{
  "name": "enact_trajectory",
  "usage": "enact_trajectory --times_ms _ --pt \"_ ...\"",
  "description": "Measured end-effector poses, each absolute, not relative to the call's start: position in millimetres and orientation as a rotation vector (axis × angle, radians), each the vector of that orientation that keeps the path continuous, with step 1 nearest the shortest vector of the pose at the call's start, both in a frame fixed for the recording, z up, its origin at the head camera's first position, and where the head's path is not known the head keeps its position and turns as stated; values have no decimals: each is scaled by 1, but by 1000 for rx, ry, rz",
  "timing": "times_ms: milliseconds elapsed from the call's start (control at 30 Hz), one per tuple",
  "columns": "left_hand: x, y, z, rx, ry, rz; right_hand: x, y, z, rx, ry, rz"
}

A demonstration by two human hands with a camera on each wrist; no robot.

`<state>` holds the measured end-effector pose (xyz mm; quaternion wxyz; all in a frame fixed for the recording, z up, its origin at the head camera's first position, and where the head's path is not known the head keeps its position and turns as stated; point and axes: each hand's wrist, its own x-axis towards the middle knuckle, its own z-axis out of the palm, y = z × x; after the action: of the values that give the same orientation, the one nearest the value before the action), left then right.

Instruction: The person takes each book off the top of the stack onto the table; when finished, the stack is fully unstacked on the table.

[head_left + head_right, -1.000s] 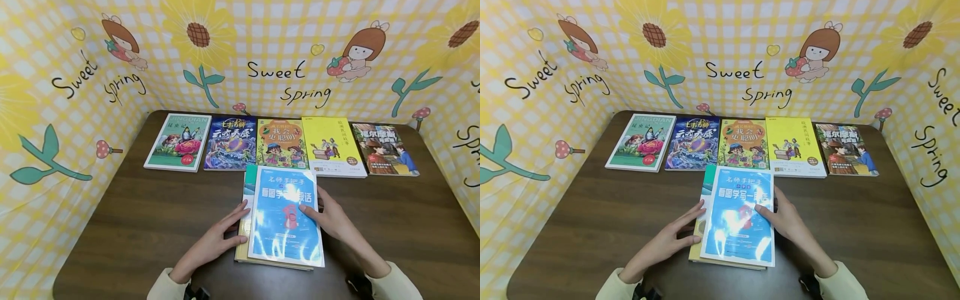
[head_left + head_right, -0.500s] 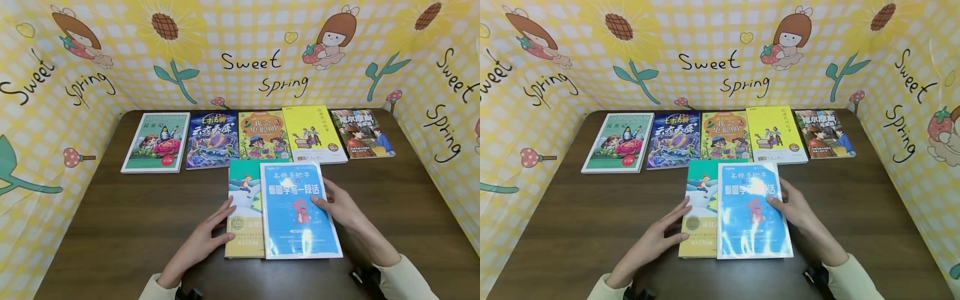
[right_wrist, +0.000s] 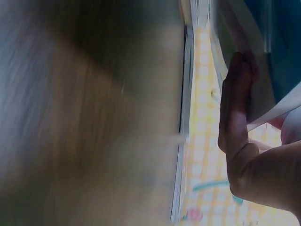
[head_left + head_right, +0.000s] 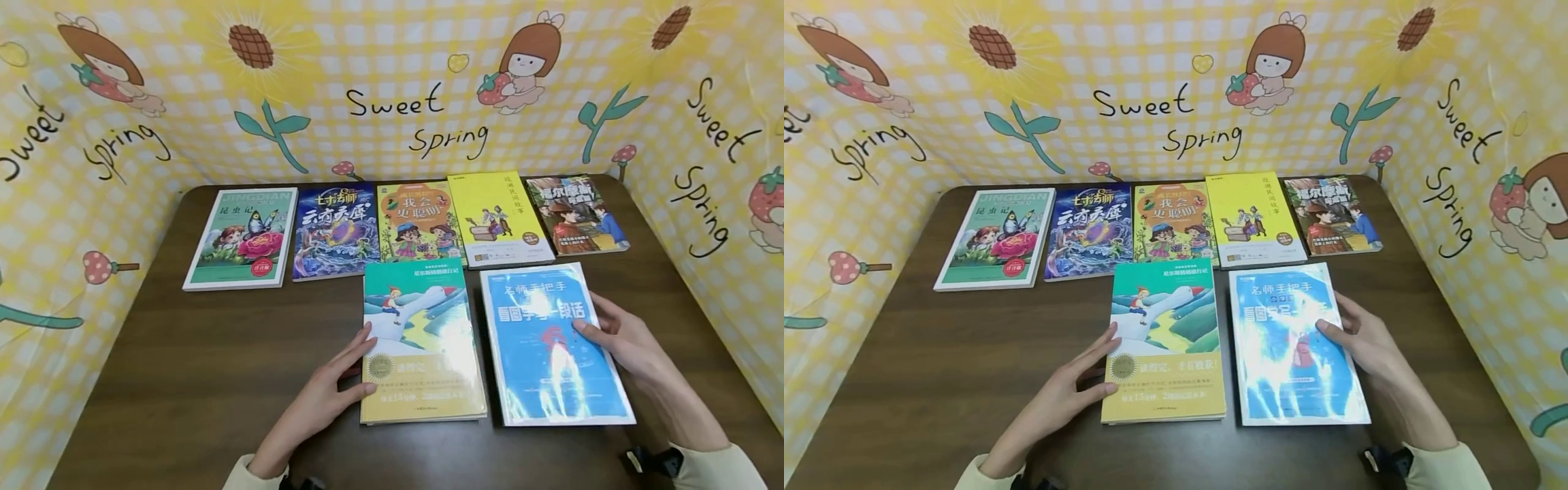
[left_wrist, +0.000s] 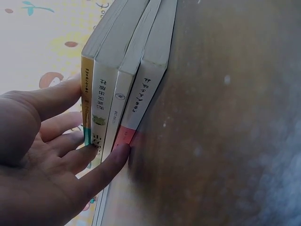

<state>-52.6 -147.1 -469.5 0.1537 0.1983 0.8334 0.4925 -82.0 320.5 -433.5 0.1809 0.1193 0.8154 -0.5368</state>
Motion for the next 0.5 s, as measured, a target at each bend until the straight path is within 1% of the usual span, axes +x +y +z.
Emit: enact_trajectory --times_ms 167,500 --pt "-54 -146 -471 575 2381 1420 -77 350 -437 419 2376 -1437" --pt "-53 -147 -470 558 2405 1389 -87 406 -455 493 2442 -1315"
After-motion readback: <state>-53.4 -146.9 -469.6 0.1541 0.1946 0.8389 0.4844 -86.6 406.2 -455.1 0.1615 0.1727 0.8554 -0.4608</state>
